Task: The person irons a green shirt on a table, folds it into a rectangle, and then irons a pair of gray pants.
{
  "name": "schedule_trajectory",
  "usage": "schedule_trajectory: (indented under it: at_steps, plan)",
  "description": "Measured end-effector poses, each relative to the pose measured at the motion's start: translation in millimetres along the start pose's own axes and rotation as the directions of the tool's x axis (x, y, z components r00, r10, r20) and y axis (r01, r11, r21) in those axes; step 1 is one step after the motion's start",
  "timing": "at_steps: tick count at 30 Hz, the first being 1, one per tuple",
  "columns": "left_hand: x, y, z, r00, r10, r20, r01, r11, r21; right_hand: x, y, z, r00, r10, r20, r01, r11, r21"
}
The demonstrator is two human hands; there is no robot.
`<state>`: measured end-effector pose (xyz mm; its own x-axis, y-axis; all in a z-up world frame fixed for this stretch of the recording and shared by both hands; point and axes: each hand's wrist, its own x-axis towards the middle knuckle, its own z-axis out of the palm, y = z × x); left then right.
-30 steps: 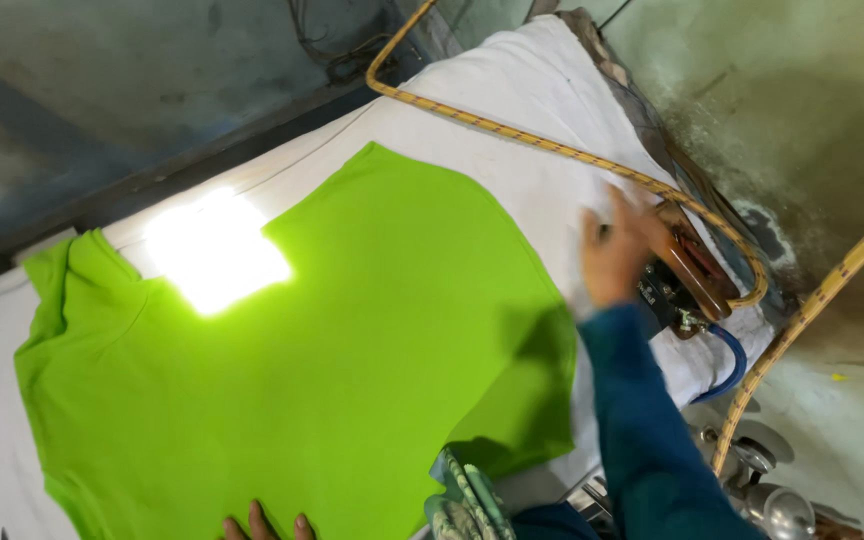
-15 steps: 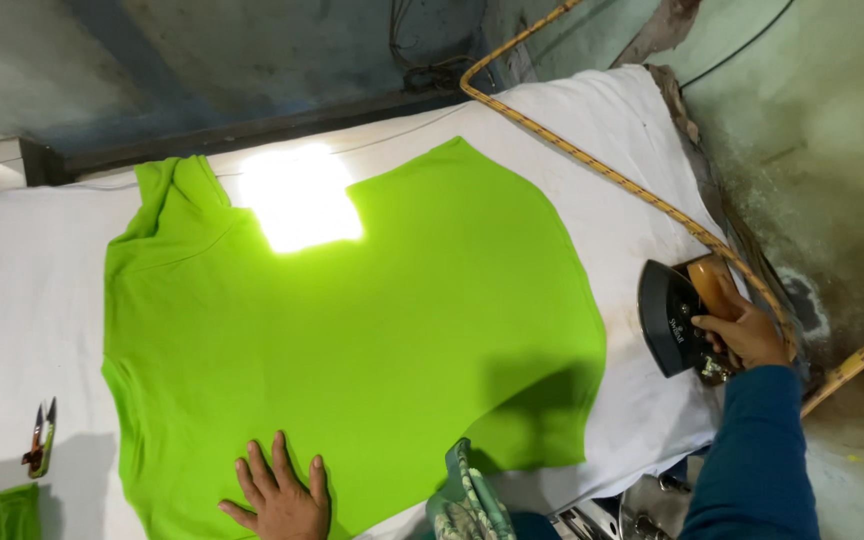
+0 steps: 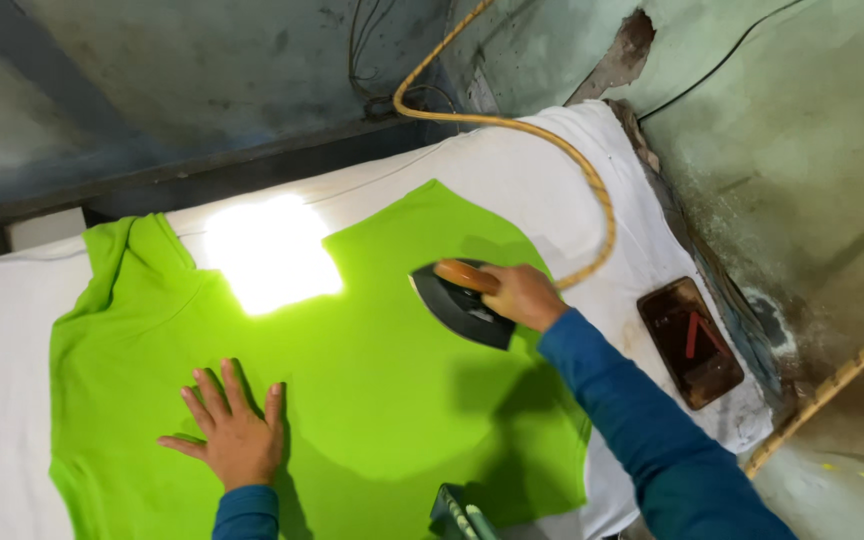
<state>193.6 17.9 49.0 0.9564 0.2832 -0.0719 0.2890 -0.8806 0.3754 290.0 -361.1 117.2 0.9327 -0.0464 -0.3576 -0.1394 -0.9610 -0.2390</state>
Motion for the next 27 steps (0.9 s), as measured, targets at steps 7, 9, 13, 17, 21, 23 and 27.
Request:
schedule_trajectory:
  at_steps: [7, 9, 13, 17, 21, 23, 27]
  plan:
    - [18.6, 2.7, 9.1, 0.984, 0.087, -0.154, -0.079, 0.995, 0.055, 119.9, -48.4, -70.4, 0.994, 0.106, -0.011, -0.105, 0.993, 0.047]
    - [20.1, 0.6, 12.0, 0.986, 0.074, -0.147, -0.064, 0.996, 0.069, 147.0, -28.9, -60.8, 0.997, 0.017, -0.069, -0.017, 1.0, 0.007]
    - [26.6, -5.8, 13.1, 0.994, 0.039, -0.099, -0.027, 0.993, 0.115, 154.0, -15.8, -49.4, 0.94, -0.328, -0.094, 0.312, 0.938, -0.151]
    - [25.3, -14.4, 16.8, 0.998, -0.017, -0.053, 0.024, 0.991, 0.134, 132.3, -59.7, -25.1, 0.916, -0.393, 0.081, 0.401, 0.879, -0.259]
    - [21.9, -16.0, 12.9, 0.995, -0.078, 0.057, 0.064, 0.976, 0.21, 108.6, -130.4, -11.3, 0.927, -0.375, -0.02, 0.367, 0.916, -0.163]
    - [26.2, -17.9, 10.3, 0.995, -0.09, 0.044, 0.079, 0.975, 0.209, 98.4, -168.4, -5.9, 0.921, -0.389, -0.036, 0.375, 0.906, -0.195]
    - [19.5, -31.5, 10.2, 0.999, -0.02, 0.027, 0.015, 0.984, 0.177, 80.4, -238.6, 20.4, 0.871, -0.469, 0.145, 0.489, 0.805, -0.337]
